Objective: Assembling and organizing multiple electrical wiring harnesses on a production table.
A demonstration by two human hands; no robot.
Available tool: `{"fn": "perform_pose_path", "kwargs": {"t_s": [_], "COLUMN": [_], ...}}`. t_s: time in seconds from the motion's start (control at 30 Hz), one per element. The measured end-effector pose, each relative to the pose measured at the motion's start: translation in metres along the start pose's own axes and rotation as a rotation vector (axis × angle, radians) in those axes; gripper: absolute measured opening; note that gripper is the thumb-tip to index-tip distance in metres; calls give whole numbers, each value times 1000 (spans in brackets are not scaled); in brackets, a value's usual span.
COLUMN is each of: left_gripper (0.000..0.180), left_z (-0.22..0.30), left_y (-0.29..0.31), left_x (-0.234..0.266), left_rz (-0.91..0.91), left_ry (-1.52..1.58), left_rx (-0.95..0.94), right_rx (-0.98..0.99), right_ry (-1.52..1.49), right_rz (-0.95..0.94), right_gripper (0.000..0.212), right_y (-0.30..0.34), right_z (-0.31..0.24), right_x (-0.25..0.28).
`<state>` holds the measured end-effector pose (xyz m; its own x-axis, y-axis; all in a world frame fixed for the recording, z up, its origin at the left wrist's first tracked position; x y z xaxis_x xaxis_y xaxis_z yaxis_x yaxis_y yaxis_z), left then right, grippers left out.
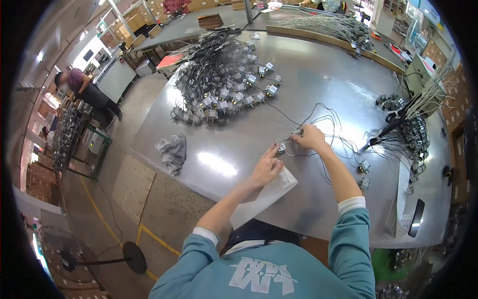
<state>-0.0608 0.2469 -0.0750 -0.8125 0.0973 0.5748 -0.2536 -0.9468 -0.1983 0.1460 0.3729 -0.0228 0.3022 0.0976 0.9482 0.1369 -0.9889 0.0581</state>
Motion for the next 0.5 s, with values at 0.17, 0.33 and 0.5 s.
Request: {"fn": "perform_pose_path", "kwargs": {"t_s": [0.17, 0.33, 0.5], "left_gripper": [35, 35, 31], "left_z": [9, 8, 27], "left_y": [-9, -6, -13], "left_x": [-13, -19, -17], "left_rz": [-71, -32, -105], "left_ry": [-166, -247, -412], "left_rx": [-78, -77, -169], "right_rx": [72, 225, 349], "right_ry": [-203, -596, -614], "right_rz": [91, -25, -142], "right_gripper": [56, 52, 51], "right_y": [17, 55, 81], "right_z": [34, 44, 41], "right_x": [-14, -4, 3]}}
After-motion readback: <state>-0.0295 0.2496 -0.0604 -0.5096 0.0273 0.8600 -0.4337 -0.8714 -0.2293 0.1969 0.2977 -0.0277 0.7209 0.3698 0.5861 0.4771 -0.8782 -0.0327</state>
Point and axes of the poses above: each hand's wrist, its own y-axis away from the middle knuckle, its own x-axis out of the back of the hand, z = x × y, the point moved 4 cm from there along -y, towards the middle knuckle, and after that the axes turned 8 degrees about z, right-handed, at the moved point
